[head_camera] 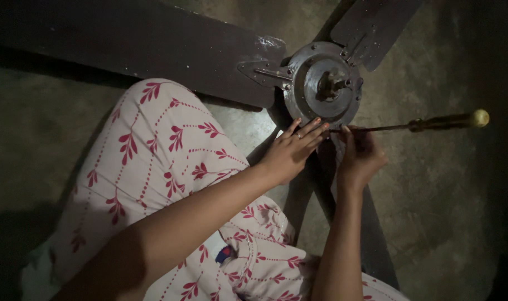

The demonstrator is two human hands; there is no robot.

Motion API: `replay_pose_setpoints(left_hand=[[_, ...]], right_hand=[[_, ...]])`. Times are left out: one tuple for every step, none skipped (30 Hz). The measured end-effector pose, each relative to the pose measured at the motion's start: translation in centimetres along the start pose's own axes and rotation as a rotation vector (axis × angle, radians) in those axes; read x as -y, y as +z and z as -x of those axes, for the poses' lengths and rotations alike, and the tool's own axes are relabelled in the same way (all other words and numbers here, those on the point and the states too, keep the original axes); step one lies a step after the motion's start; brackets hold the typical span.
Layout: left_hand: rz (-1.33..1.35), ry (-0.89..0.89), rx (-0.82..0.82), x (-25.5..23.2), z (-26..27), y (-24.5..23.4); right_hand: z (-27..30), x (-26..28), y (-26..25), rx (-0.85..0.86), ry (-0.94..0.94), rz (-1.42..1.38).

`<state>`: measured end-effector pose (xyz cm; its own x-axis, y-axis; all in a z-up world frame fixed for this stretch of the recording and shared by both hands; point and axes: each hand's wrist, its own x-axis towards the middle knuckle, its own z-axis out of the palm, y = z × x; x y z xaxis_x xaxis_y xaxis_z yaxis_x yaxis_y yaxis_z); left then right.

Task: The person attaches fan blades to the motor housing using screws and washers. They align each blade, insert fasteners by hand, and tighten them with a screwdriver.

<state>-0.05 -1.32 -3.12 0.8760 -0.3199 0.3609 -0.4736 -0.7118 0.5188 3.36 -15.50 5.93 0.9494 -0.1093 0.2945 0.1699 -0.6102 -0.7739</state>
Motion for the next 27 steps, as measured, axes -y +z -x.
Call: replay_pose_setpoints(left_hand=[[0.001, 0.002, 0.003, 0.0, 0.1, 0.0], [0.001, 0.003, 0.005, 0.0, 0.1, 0.0], [0.002, 0.004, 0.01, 0.0, 0.2, 0.0], [-0.032, 0.001, 0.027, -0.1, 0.2, 0.0], [-0.065, -0.002, 0.044, -0.1, 0.1, 0.1], [-0.098, -0.004, 0.061, -0.1, 0.0, 0.0], [-0.109, 0.0, 0.073, -0.1, 0.0, 0.0], [-0.121, 0.005, 0.085, -0.1, -0.1, 0.0], [-0.133, 0.01, 0.097, -0.1, -0.1, 0.0], [-0.13, 0.01, 0.113, -0.1, -0.1, -0.1], [-0.128, 0.01, 0.127, -0.1, -0.2, -0.2], [-0.126, 0.011, 0.142, 0.0, -0.2, -0.4], [-0.105, 0.006, 0.139, 0.0, -0.2, -0.5], [-0.084, 0.002, 0.137, 0.0, -0.2, -0.6], [-0.063, -0.003, 0.137, -0.1, -0.2, -0.8], [-0.046, -0.007, 0.141, -0.1, -0.1, -1.0], [-0.029, -0.01, 0.146, 0.0, -0.1, -1.1], [-0.012, -0.013, 0.151, 0.0, 0.0, -1.1], [-0.045, -0.006, 0.115, -0.1, 0.0, -1.1], [-0.077, 0.002, 0.078, -0.1, 0.0, -1.2], [-0.111, 0.009, 0.039, 0.0, -0.2, -1.3], [-0.103, 0.016, 0.047, 0.1, -0.2, -1.4], [-0.096, 0.026, 0.055, 0.3, -0.3, -1.5], [-0.09, 0.037, 0.064, 0.4, -0.3, -1.6], [-0.101, 0.038, 0.063, 0.4, -0.2, -1.8], [-0.112, 0.038, 0.063, 0.3, -0.2, -1.9], [-0.124, 0.039, 0.063, 0.2, -0.1, -2.2]], right_hand=[[0.0, 0.2, 0.0, 0.002, -0.015, 0.018], [0.1, 0.4, -0.1, 0.004, -0.031, 0.036], [0.1, 0.6, -0.1, 0.006, -0.044, 0.053], [0.2, 0.7, -0.1, 0.012, -0.037, 0.025], [0.2, 0.8, 0.0, 0.015, -0.03, -0.003], [0.2, 0.8, 0.1, 0.019, -0.023, -0.03], [0.2, 0.8, 0.1, 0.015, -0.024, -0.027], [0.2, 0.8, 0.2, 0.01, -0.024, -0.023], [0.3, 0.7, 0.2, 0.004, -0.026, -0.02], [0.4, 0.6, 0.1, 0.003, -0.028, -0.005], [0.4, 0.5, 0.1, 0.002, -0.032, 0.009], [0.3, 0.5, 0.0, 0.0, -0.036, 0.023], [0.2, 0.4, 0.1, -0.005, -0.034, 0.05], [0.1, 0.4, 0.1, -0.009, -0.031, 0.077], [0.1, 0.4, 0.1, -0.013, -0.026, 0.104], [0.0, 0.5, 0.1, 0.003, -0.04, 0.006], [-0.1, 0.6, 0.1, 0.019, -0.053, -0.091], [0.0, 0.7, 0.2, 0.035, -0.066, -0.189], [0.2, 1.0, 0.2, 0.013, -0.078, -0.15], [0.4, 1.5, 0.1, -0.008, -0.089, -0.112], [0.4, 2.0, 0.2, -0.03, -0.104, -0.074], [0.3, 2.6, 0.5, -0.035, -0.12, -0.07], [0.4, 3.3, 0.8, -0.043, -0.136, -0.067], [0.5, 3.9, 1.0, -0.052, -0.152, -0.064], [0.8, 4.5, 1.3, -0.048, -0.149, -0.053], [1.1, 5.0, 1.7, -0.044, -0.146, -0.041], [1.4, 5.4, 2.0, -0.04, -0.142, -0.03]])
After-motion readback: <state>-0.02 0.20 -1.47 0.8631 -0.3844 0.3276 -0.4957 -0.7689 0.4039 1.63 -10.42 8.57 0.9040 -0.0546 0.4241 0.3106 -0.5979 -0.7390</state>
